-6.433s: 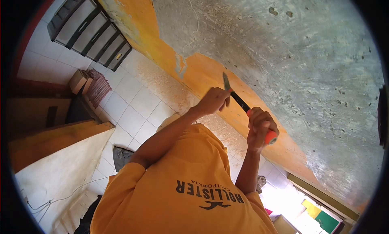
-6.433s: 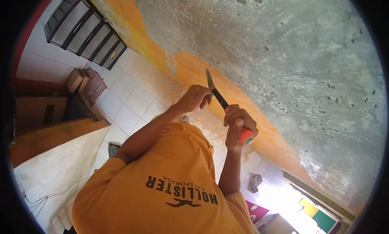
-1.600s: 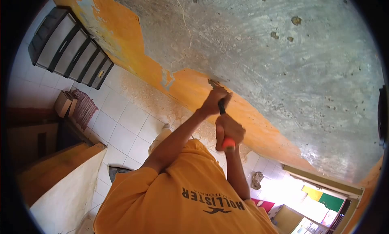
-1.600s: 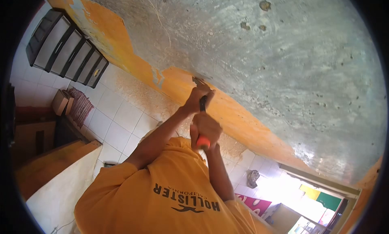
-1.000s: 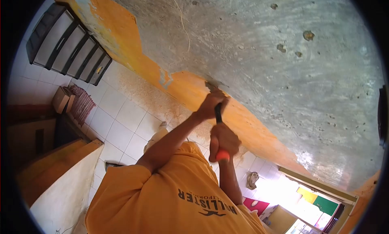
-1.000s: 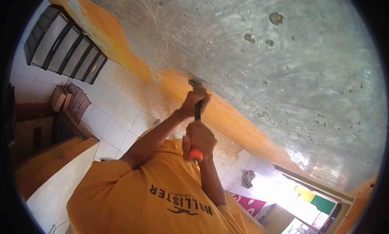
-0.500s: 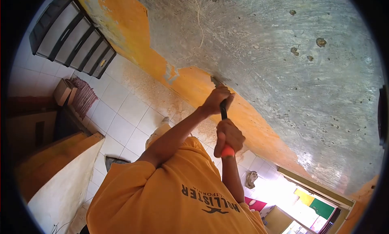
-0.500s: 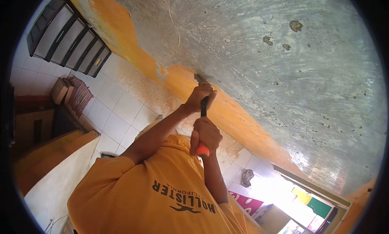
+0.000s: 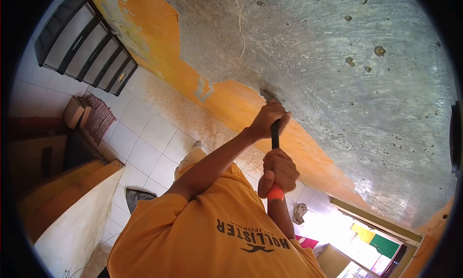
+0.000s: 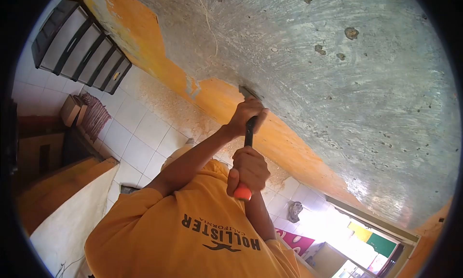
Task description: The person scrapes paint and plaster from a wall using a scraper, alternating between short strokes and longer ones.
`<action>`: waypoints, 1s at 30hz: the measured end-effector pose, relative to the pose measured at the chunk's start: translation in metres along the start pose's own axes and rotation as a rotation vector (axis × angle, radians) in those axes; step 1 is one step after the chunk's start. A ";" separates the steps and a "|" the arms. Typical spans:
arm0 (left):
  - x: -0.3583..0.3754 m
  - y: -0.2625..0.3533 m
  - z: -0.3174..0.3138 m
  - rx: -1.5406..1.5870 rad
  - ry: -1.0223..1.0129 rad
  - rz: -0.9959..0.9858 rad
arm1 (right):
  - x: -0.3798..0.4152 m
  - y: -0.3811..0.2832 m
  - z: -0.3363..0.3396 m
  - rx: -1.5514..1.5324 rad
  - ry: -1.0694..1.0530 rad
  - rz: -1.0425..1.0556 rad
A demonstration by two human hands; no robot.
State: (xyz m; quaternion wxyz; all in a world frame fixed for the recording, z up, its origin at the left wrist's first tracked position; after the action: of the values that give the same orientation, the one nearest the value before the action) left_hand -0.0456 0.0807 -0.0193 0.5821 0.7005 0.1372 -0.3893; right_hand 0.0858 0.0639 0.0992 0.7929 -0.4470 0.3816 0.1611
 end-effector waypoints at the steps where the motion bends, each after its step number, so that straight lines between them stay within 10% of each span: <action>1: 0.007 -0.011 -0.002 -0.006 -0.005 -0.008 | 0.008 0.012 0.001 0.024 0.036 0.015; 30: 0.024 -0.034 0.000 -0.061 -0.057 0.035 | 0.015 0.015 0.002 0.023 -0.011 -0.068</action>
State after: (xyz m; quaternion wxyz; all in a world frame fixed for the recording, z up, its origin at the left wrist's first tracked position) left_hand -0.0520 0.0844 -0.0601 0.6138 0.6733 0.1201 -0.3943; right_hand 0.0879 0.0720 0.0797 0.8052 -0.4494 0.3637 0.1322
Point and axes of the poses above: each hand's wrist, its own x-axis away from the middle knuckle, its own z-axis out of the back of the hand, y = z × x, the point moved 5 cm from there along -x, towards the middle knuckle, and after that the axes turned 3 degrees about -z, right-handed, at the moved point
